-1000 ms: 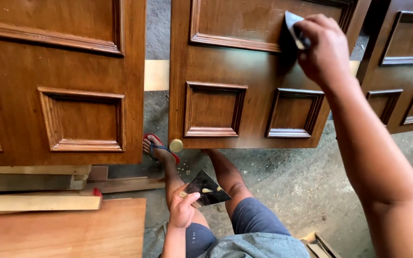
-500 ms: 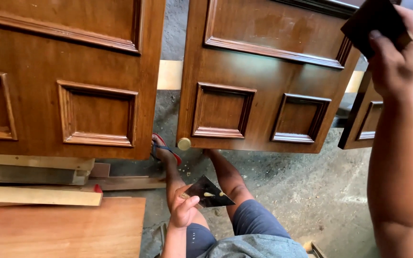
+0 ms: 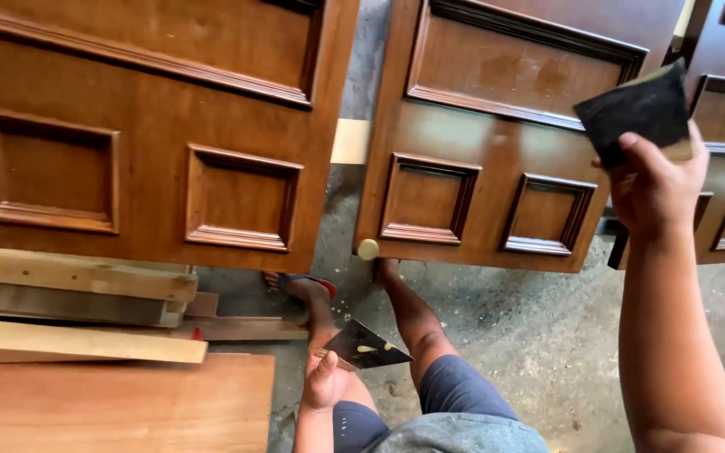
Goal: Applying wood putty to imperfections on wooden doors and smoothing it with a scraper to prepare for finishing.
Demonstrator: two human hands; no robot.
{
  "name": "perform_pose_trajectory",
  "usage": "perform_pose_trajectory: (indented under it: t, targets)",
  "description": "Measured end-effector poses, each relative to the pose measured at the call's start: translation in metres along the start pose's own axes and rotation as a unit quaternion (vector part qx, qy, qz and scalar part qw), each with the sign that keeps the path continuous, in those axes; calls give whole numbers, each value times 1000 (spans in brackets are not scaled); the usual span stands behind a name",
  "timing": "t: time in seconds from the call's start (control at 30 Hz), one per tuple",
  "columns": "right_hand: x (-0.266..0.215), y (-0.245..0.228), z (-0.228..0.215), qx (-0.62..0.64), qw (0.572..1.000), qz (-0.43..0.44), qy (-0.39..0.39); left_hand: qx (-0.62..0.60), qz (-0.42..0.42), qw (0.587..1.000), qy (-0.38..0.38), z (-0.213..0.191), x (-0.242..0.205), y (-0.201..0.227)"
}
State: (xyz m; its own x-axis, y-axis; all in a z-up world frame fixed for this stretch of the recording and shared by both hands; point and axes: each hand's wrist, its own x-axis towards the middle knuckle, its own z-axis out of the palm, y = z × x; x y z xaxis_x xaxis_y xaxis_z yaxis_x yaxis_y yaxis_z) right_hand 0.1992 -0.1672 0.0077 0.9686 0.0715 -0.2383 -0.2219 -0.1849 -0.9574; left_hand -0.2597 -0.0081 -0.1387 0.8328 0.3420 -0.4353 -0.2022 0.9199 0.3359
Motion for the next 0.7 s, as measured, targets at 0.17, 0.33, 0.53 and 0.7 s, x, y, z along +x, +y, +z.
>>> perform_pose_trajectory:
  t: [0.17,0.33,0.53,0.7]
  targets:
    - [-40,6,41,-54,998,44,-7,26,-3,999,27,-31,-24,39]
    - [-63,18,80,15,997,67,-31,111,-28,983,141,-89,-48,64]
    - [-85,2,114,-1,997,63,-53,227,9,951,208,-68,-35,126]
    - [-75,4,114,-9,996,56,-71,197,22,939,282,-84,-23,135]
